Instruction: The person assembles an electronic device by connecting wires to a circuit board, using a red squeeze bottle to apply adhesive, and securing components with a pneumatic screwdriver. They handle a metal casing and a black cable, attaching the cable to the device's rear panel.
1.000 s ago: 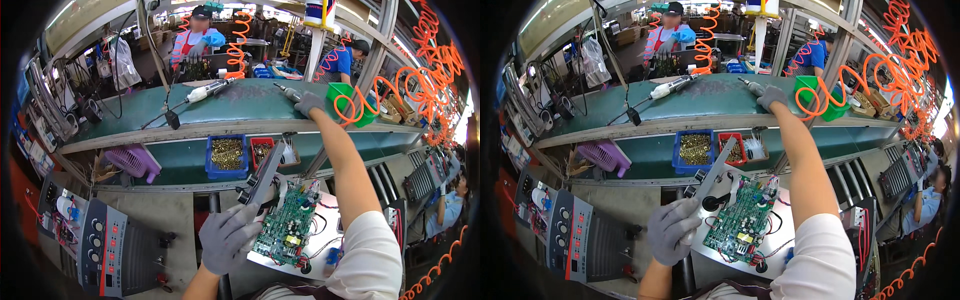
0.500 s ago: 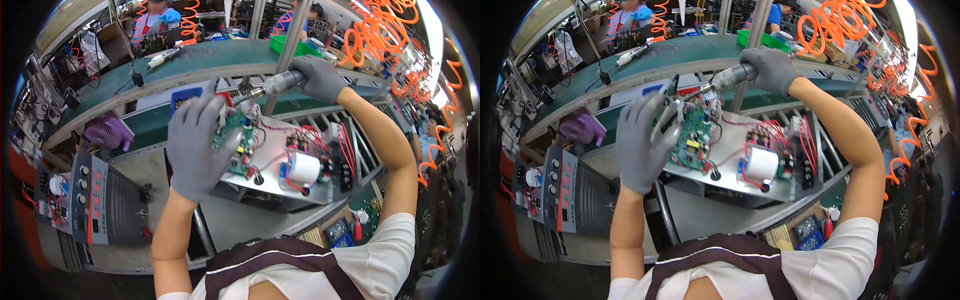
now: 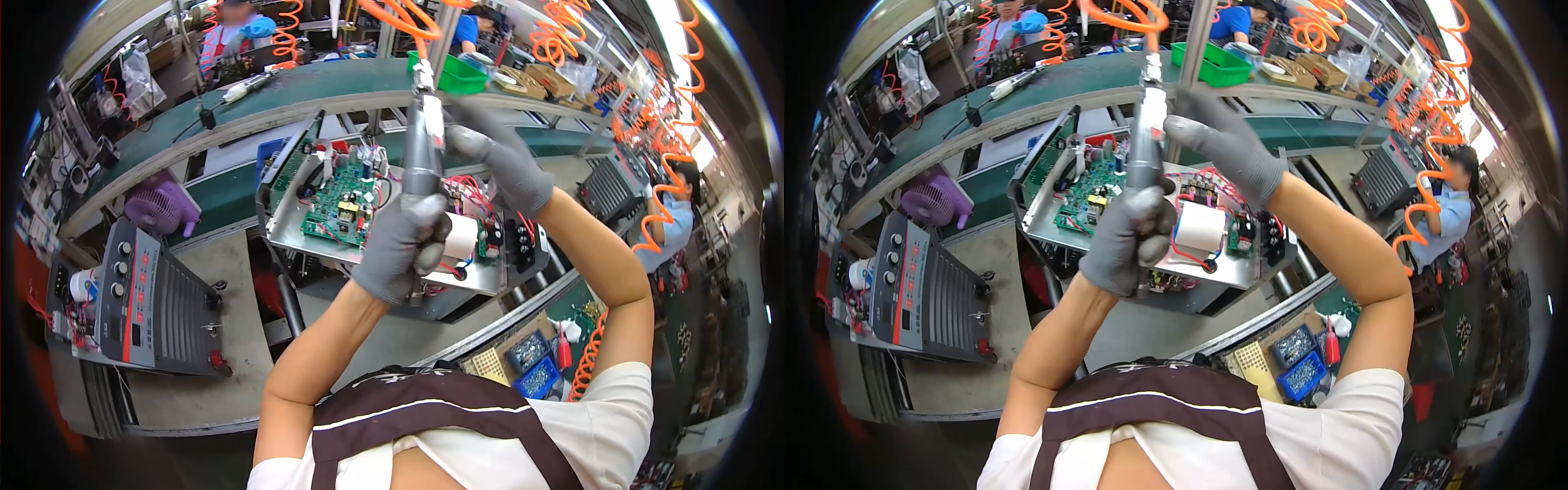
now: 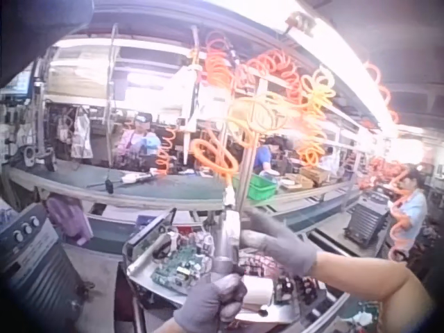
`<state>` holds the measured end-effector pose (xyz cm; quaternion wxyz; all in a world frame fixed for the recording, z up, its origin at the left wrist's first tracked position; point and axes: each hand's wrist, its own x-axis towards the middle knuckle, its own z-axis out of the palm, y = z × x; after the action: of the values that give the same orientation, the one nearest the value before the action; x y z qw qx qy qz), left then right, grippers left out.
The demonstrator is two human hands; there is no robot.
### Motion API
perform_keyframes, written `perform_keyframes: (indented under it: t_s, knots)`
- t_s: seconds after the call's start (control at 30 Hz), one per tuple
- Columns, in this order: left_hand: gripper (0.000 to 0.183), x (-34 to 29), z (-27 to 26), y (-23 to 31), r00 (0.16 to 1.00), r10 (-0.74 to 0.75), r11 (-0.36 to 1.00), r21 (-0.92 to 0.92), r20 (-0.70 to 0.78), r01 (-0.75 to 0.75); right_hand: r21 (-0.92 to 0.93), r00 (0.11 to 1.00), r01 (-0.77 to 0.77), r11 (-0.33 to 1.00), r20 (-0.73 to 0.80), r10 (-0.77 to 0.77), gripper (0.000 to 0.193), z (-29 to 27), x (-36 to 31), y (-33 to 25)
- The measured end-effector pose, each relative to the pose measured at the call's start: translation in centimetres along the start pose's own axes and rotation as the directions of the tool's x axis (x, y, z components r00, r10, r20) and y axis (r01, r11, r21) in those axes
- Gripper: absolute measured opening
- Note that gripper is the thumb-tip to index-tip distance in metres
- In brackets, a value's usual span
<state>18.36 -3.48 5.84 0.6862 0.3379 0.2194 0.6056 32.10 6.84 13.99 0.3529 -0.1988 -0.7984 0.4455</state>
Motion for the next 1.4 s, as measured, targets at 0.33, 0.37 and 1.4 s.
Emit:
perform_keyframes:
  t_s: [0.33, 0.37, 1.4]
  knots:
    - [0.036, 0.7, -2.7, 2.9, 0.981, 0.106, 0.463, 0.865, 0.163, -0.193, 0.622, 0.902, -0.427, 0.656, 0.246, 0.354, 0.053, 2.4, 1.5, 1.3]
    - [0.031, 0.6, -4.8, 3.7, 0.938, 0.223, 0.199, 0.930, 0.265, -0.310, 0.572, 0.906, -0.423, 0.703, 0.272, 0.324, 0.051, 1.8, 2.0, 1.1]
    - [0.031, 2.7, -17.7, 10.3, 0.724, 0.681, -0.569, 0.543, -0.110, 0.618, -0.170, 0.583, -0.696, 0.698, 0.434, 0.687, 0.051, -0.8, 3.1, 8.2]
